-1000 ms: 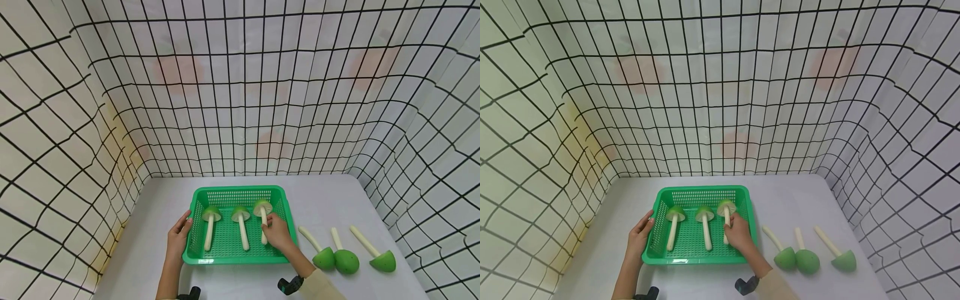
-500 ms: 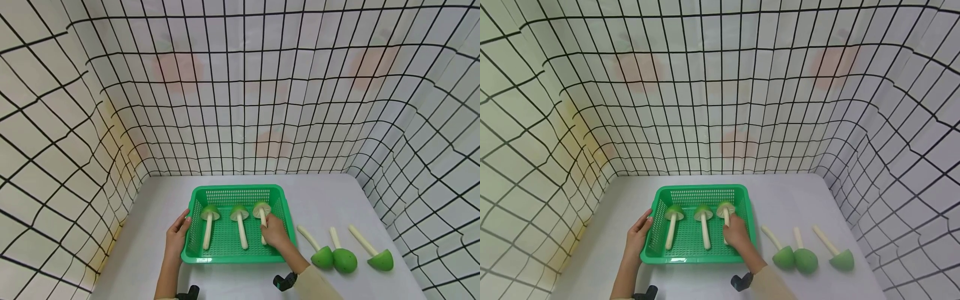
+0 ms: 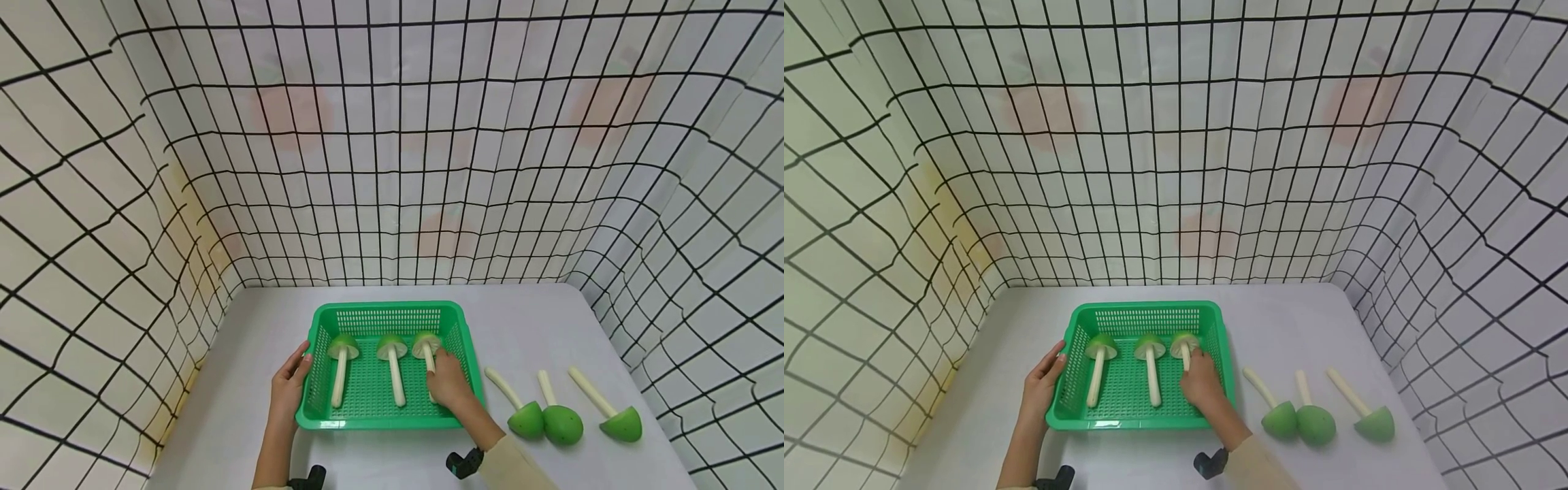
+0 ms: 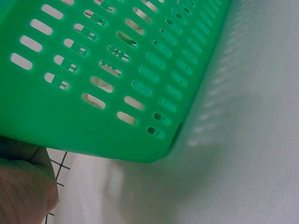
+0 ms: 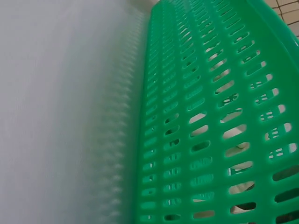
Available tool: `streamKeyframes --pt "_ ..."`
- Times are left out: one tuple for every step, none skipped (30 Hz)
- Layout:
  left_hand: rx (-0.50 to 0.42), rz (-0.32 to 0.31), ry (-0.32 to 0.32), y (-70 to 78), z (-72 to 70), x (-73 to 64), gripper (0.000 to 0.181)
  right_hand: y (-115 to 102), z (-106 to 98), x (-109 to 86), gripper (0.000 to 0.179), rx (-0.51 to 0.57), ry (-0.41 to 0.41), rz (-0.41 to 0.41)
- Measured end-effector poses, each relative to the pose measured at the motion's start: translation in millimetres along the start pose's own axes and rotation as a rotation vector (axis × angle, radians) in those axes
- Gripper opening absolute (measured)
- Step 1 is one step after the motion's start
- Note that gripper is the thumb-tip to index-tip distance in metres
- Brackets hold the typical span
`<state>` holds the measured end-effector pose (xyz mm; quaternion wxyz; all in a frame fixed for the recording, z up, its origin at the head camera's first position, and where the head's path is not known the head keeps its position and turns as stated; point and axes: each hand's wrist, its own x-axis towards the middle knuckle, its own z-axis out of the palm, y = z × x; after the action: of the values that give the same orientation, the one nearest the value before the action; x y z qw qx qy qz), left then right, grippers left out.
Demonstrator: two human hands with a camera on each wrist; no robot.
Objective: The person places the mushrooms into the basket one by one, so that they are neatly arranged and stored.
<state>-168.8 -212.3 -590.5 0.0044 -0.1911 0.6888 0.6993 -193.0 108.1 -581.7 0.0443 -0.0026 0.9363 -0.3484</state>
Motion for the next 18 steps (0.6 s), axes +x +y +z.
streamKeyframes --pt "0.003 0.002 -0.002 0.9 -0.2 0.0 0.050 -0.3 -0.3 -0.2 0.052 -0.010 0.008 -0.001" --pt "0.004 0.002 -0.003 0.9 0.0 0.4 0.050 -0.5 -0.6 -0.6 0.052 -0.016 0.019 -0.005" --pt "0.003 0.002 -0.001 0.5 0.3 0.7 0.049 -0.7 -1.2 -1.2 0.053 -0.025 0.035 -0.012" --pt "0.001 0.001 0.001 0.0 0.5 0.9 0.049 -1.1 -1.9 -2.0 0.052 -0.029 0.051 -0.020" --pt "-0.002 0.001 0.004 -0.3 0.8 0.8 0.049 -1.5 -2.8 -3.2 0.050 -0.029 0.068 -0.031" --pt "-0.007 0.002 0.007 -0.8 1.1 0.7 0.049 -2.3 -4.1 -4.6 0.047 -0.021 0.088 -0.047" --pt "-0.012 0.002 0.010 -1.2 1.5 0.5 0.049 -2.9 -5.6 -6.0 0.045 -0.012 0.112 -0.069" --pt "-0.014 0.003 0.013 -1.5 1.8 0.1 0.049 -3.6 -7.5 -7.6 0.043 -0.001 0.131 -0.088" --pt "-0.017 0.005 0.015 -1.1 2.0 -0.5 0.049 -4.2 -9.7 -9.3 0.040 0.012 0.147 -0.109" --pt "-0.016 0.007 0.016 -0.8 2.2 -1.1 0.050 -4.6 -12.3 -11.1 0.038 0.032 0.157 -0.129" --pt "-0.016 0.009 0.017 -0.6 2.4 -1.5 0.050 -4.8 -15.2 -12.8 0.037 0.053 0.164 -0.147" --pt "-0.014 0.012 0.018 -0.5 2.5 -1.8 0.051 -4.5 -18.5 -14.3 0.036 0.066 0.170 -0.166" --pt "-0.013 0.013 0.018 -0.4 2.6 -2.2 0.051 -4.1 -22.3 -15.4 0.035 0.076 0.180 -0.183" --pt "-0.012 0.015 0.019 -0.3 2.6 -2.5 0.052 -3.3 -26.4 -16.1 0.034 0.088 0.189 -0.195" --pt "-0.012 0.016 0.020 -0.2 2.7 -2.5 0.052 -2.0 -30.6 -16.1 0.032 0.102 0.199 -0.208" --pt "-0.012 0.016 0.021 -0.2 2.7 -2.6 0.052 -0.3 -34.9 -15.7 0.031 0.117 0.210 -0.219" --pt "-0.014 0.016 0.022 -0.3 2.7 -2.7 0.052 1.5 -39.4 -15.0 0.030 0.136 0.221 -0.228" --pt "-0.014 0.017 0.022 -0.2 2.8 -2.8 0.052 3.6 -43.9 -13.8 0.029 0.151 0.233 -0.235"
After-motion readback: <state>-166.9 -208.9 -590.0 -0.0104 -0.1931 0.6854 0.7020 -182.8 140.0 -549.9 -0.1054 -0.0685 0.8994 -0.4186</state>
